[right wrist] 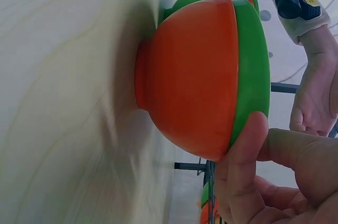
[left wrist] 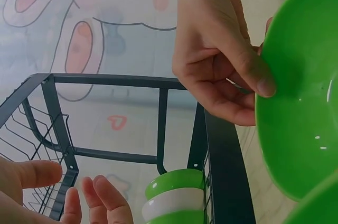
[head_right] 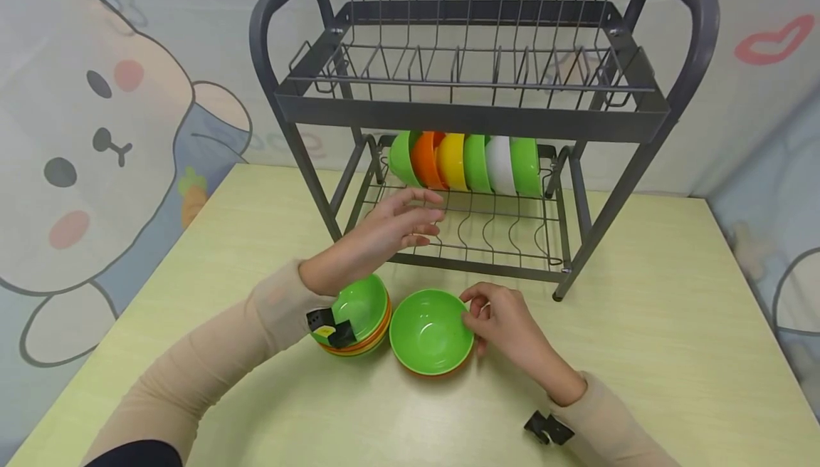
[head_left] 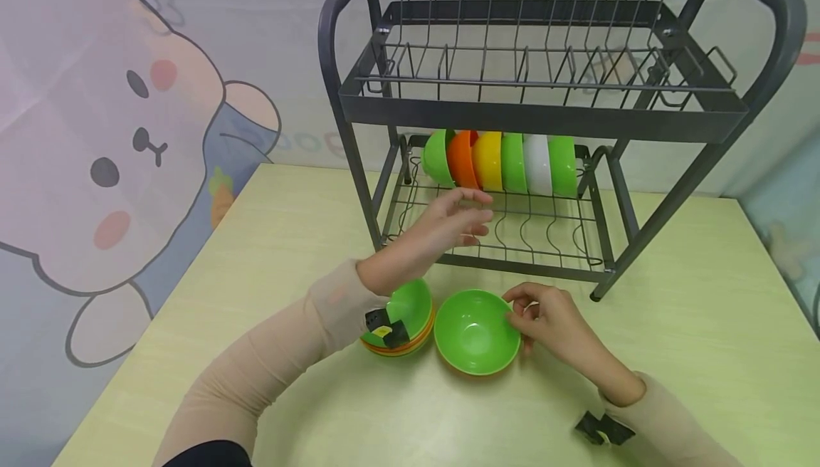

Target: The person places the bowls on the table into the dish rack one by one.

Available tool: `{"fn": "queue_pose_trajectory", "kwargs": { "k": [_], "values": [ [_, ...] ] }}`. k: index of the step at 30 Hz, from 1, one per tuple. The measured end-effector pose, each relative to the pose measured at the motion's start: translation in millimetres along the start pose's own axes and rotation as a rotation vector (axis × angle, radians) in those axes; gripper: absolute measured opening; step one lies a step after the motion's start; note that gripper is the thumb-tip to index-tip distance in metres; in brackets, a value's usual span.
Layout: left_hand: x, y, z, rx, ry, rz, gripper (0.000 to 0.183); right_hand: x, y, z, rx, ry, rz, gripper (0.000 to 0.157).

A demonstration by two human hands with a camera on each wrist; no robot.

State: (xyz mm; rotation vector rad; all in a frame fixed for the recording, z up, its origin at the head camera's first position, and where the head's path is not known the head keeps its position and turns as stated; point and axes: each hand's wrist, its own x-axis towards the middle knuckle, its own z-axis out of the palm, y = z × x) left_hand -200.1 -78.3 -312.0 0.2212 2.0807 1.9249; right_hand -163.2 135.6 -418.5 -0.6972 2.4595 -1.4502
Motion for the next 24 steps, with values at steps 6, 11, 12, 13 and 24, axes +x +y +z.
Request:
{"fn": "queue_pose_trajectory", "kwargs": {
  "k": [6, 11, 12, 13, 24],
  "values": [
    [-1.4, -2.6, -2.6, -0.001, -0.016, 0.006, 0.031, 0, 1, 0.1, 0.017, 0.010, -0.002, 0.021],
    [-1.9, -4.5, -5.0, 0.001, -0.039, 0.010, 0.033, -2, -1, -2.8, 0.087, 0.018, 0.017, 0.021],
    [-2.1, -4.7, -5.6, 0.010, -0.043, 0.010, 0.033, -2, -2, -3.8, 0.097, 0.020, 0.017, 0.022],
    [-2.5, -4.8, -6.2, 0.017, -0.047, 0.010, 0.034, -2, -2, -4.9, 0.104, 0.022, 0.016, 0.022],
    [-9.8, -2.8, -9.1, 0.180, -0.145, -0.062, 0.044, -5, -22, -27.2, 0.127, 0.090, -0.003, 0.023]
  ]
}}
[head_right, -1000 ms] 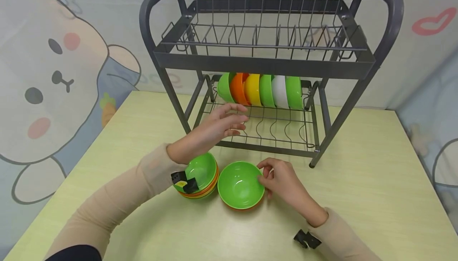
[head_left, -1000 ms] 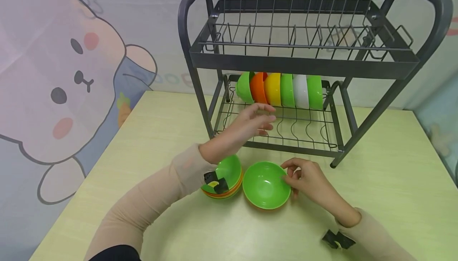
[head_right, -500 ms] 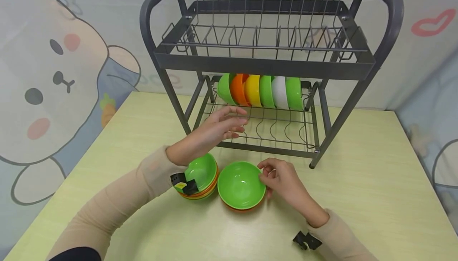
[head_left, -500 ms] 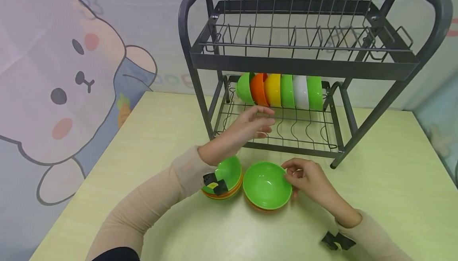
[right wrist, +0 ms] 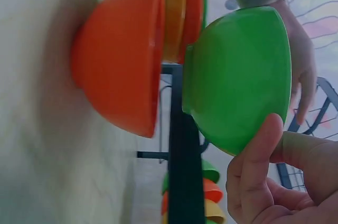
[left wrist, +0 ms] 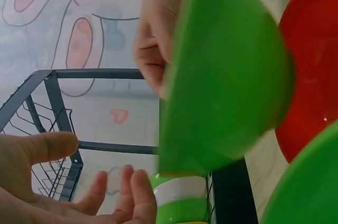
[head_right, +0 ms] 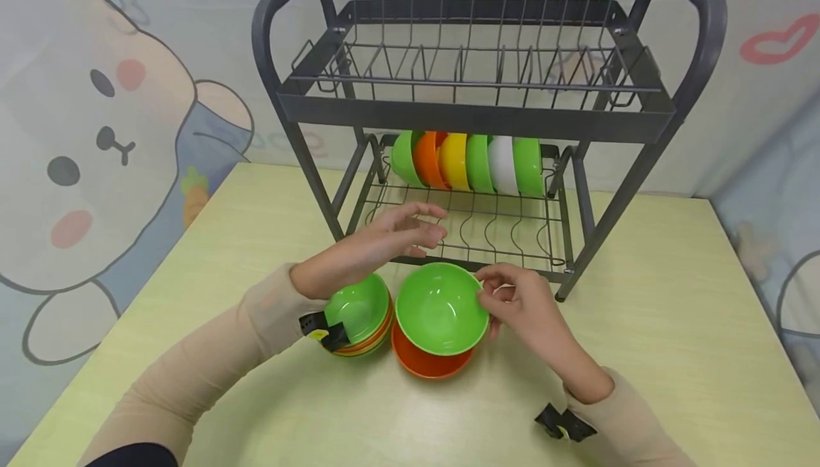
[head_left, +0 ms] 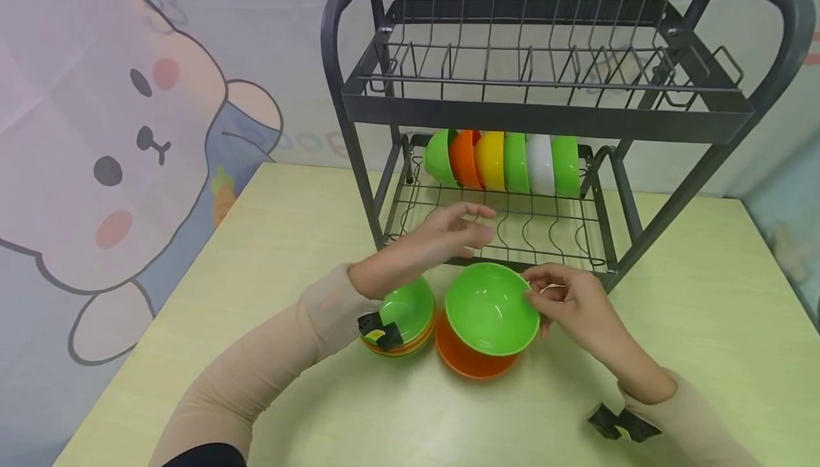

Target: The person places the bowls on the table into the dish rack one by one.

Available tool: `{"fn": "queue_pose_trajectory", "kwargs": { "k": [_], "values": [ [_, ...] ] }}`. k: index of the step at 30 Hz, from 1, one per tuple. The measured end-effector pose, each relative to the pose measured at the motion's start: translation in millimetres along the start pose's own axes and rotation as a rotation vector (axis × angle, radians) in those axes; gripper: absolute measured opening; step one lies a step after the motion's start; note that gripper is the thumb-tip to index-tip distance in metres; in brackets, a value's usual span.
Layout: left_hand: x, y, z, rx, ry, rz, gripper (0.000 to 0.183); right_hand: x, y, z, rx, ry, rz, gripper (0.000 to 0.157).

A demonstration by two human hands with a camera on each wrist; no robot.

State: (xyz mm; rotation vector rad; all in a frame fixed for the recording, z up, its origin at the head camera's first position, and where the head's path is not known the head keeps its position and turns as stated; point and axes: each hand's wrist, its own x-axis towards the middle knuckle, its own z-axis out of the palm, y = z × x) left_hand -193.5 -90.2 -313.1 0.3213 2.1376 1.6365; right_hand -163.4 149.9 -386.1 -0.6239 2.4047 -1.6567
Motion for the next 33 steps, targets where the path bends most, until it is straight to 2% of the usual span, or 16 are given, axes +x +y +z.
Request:
{"fn": "queue_pose_trajectory", "kwargs": {
  "k": [4, 9, 17, 23, 33],
  "values": [
    [-2.3, 0.2, 1.1, 0.080, -0.035, -0.012, 0.046, -1, -12, -9.7, 0.022, 0.036, -0.017, 0.022],
    [-4.3, -0.7, 2.1, 0.104, -0.055, -0.006, 0.047, -2, -22, -20.3, 0.017, 0.083, -0.034, 0.022],
    [-8.0, -0.8, 3.3, -0.005, -0.106, -0.047, 0.047, -4, -31, -31.8, -0.008, 0.136, -0.045, 0.024],
    [-12.6, -1.5, 3.6, -0.111, -0.181, -0.067, 0.047, -5, -34, -35.2, 0.008, 0.147, -0.038, 0.026],
    [-18.3, -3.3, 3.9, -0.242, -0.255, -0.093, 0.054, -4, -34, -37.4, 0.029, 0.160, -0.029, 0.025]
  ]
}}
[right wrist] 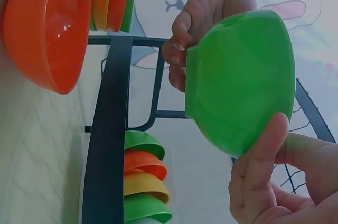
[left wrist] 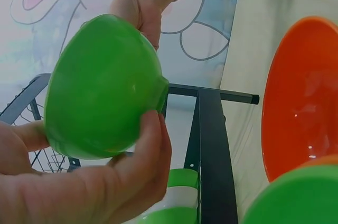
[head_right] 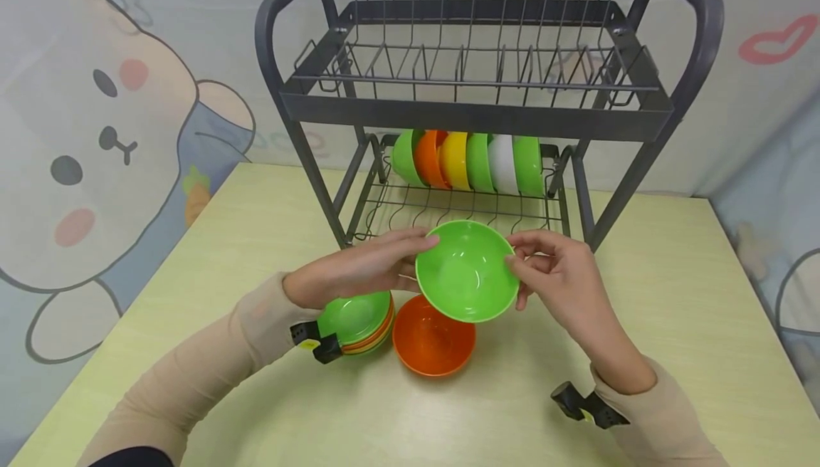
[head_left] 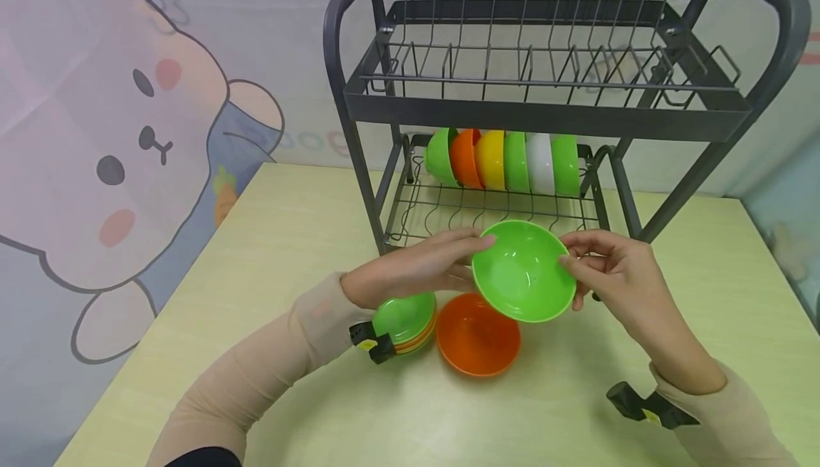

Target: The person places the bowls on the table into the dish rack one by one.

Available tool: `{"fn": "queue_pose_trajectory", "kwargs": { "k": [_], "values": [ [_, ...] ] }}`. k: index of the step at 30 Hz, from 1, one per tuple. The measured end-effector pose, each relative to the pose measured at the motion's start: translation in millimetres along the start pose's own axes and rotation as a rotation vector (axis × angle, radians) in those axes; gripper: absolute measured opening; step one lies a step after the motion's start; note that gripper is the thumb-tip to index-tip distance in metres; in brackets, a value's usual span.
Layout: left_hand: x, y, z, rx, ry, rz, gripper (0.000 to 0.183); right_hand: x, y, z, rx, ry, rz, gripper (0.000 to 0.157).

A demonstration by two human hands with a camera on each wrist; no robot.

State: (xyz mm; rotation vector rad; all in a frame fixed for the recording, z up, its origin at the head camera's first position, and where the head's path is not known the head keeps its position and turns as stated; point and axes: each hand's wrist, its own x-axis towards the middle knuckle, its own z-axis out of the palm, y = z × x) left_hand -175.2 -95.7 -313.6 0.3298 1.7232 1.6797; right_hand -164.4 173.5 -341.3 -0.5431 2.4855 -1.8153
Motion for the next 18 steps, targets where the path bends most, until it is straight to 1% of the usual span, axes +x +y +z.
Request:
{"fn": "queue_pose_trajectory", "kwargs": {
  "k": [3, 5, 9, 12, 15, 18],
  "values": [
    [-0.2, -1.0, 0.3, -0.013, -0.015, 0.000, 0.055, 0.5, 0.6, -0.8, 0.006, 0.001, 0.005, 0.026],
    [0.0, -1.5, 0.7, -0.022, -0.019, 0.013, 0.053, 0.8, 1.0, -1.3, 0.014, -0.002, 0.010, 0.026],
    [1.8, -2.5, 0.7, -0.036, -0.013, 0.045, 0.046, 0.9, 1.0, -1.9, 0.028, -0.004, 0.026, 0.028],
    [3.0, -2.9, 0.6, -0.037, -0.004, 0.061, 0.043, 0.4, 0.2, -2.0, 0.029, 0.005, 0.019, 0.027],
    [3.8, -3.2, 0.4, -0.045, 0.005, 0.064, 0.042, -0.5, -1.1, -2.7, 0.047, 0.037, -0.002, 0.025],
    [4.2, -2.9, 0.2, -0.052, 0.014, 0.064, 0.042, -1.6, -1.8, -4.3, 0.070, 0.108, -0.039, 0.021]
  ]
}}
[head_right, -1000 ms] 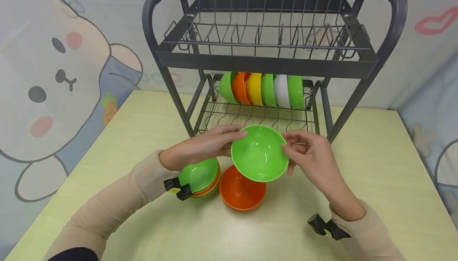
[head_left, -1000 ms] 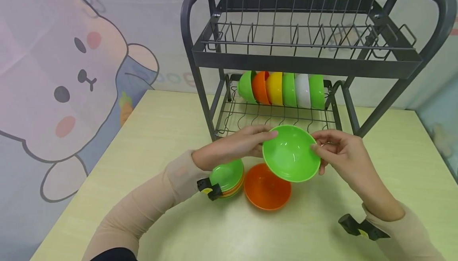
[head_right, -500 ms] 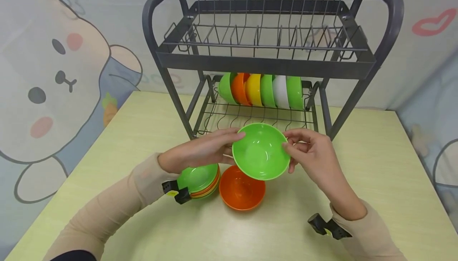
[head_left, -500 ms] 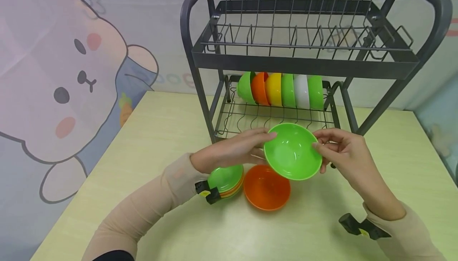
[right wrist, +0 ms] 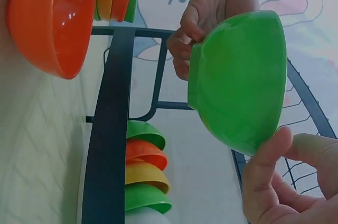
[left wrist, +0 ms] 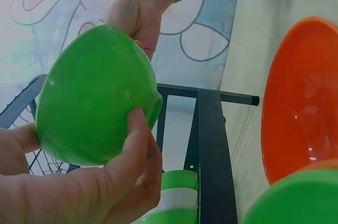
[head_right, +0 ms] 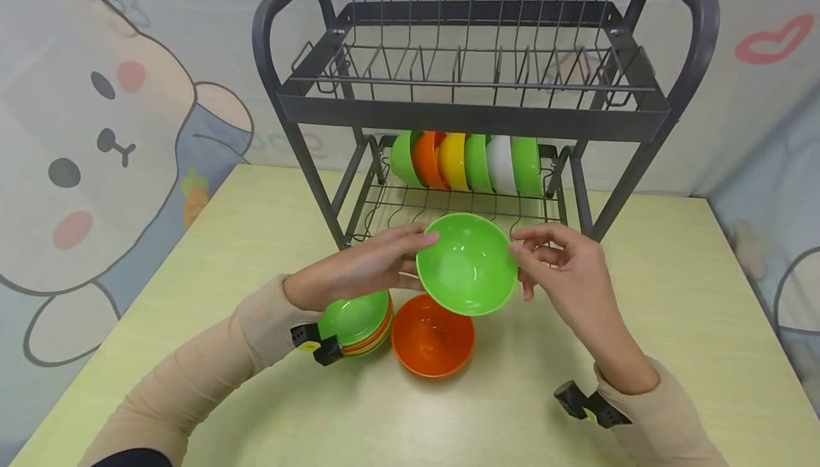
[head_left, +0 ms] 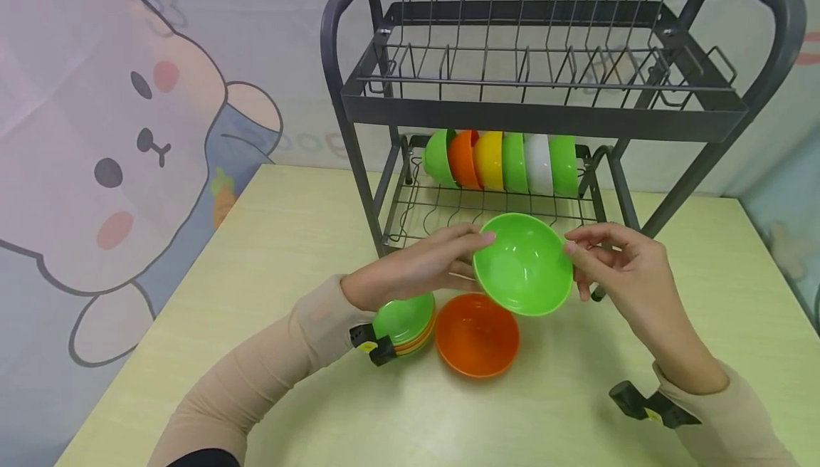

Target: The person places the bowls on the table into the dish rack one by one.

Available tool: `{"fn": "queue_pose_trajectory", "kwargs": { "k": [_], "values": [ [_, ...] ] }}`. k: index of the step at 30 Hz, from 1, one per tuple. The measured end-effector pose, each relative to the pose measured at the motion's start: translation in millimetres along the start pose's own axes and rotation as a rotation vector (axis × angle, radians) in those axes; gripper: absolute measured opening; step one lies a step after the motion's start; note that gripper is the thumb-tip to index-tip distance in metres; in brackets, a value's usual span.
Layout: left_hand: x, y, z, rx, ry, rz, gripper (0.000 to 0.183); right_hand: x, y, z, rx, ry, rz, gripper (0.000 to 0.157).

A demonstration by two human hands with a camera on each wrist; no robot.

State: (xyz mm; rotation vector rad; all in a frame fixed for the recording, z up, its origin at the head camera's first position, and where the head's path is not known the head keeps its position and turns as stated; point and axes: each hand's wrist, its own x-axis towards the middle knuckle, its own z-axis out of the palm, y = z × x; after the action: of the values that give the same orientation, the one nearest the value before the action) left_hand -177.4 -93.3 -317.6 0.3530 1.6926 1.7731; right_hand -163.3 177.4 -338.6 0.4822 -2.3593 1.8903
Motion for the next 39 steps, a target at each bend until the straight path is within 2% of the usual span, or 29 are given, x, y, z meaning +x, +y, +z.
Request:
{"fn": "queue_pose_trajectory", "kwargs": {
  "k": [6, 10, 14, 20, 21, 23, 25, 27, 29, 31, 35, 37, 39],
  "values": [
    [0.2, 0.8, -2.1, 0.000, 0.030, -0.001, 0.036, 0, 1, -5.9, -0.142, 0.226, -0.106, 0.014],
    [1.2, 1.4, -3.2, -0.005, 0.045, 0.001, 0.030, 2, 1, -11.3, -0.118, 0.347, -0.159, 0.012],
    [2.1, 2.5, -3.5, -0.014, 0.058, 0.000, 0.031, 6, 3, -16.2, -0.022, 0.442, -0.269, 0.014],
    [4.3, 5.7, -4.5, -0.024, 0.065, 0.004, 0.043, 14, 5, -18.8, 0.280, 0.591, -0.464, 0.017],
    [4.9, 6.1, -4.8, -0.025, 0.067, 0.006, 0.044, 15, 6, -19.6, 0.288, 0.625, -0.475, 0.019],
    [6.1, 7.0, -5.3, -0.024, 0.076, 0.005, 0.045, 18, 6, -22.1, 0.225, 0.690, -0.459, 0.026],
    [7.1, 8.1, -5.8, -0.022, 0.087, 0.004, 0.046, 20, 5, -24.6, 0.126, 0.735, -0.387, 0.036],
    [8.4, 9.2, -6.2, -0.028, 0.100, 0.002, 0.046, 23, 4, -27.0, 0.023, 0.745, -0.306, 0.046],
    [9.7, 10.1, -7.0, -0.030, 0.110, -0.003, 0.046, 26, 4, -28.6, 0.017, 0.723, -0.250, 0.049],
    [11.3, 11.1, -7.9, -0.031, 0.118, -0.004, 0.045, 30, 6, -29.8, 0.122, 0.696, -0.238, 0.048],
    [14.9, 13.5, -9.5, -0.035, 0.125, -0.009, 0.048, 40, 15, -30.3, 0.454, 0.617, -0.322, 0.034],
    [16.4, 15.2, -10.0, -0.037, 0.128, -0.015, 0.050, 43, 18, -29.3, 0.536, 0.565, -0.364, 0.026],
    [18.0, 17.0, -10.3, -0.034, 0.129, -0.017, 0.051, 46, 21, -28.0, 0.569, 0.524, -0.394, 0.019]
  ]
}}
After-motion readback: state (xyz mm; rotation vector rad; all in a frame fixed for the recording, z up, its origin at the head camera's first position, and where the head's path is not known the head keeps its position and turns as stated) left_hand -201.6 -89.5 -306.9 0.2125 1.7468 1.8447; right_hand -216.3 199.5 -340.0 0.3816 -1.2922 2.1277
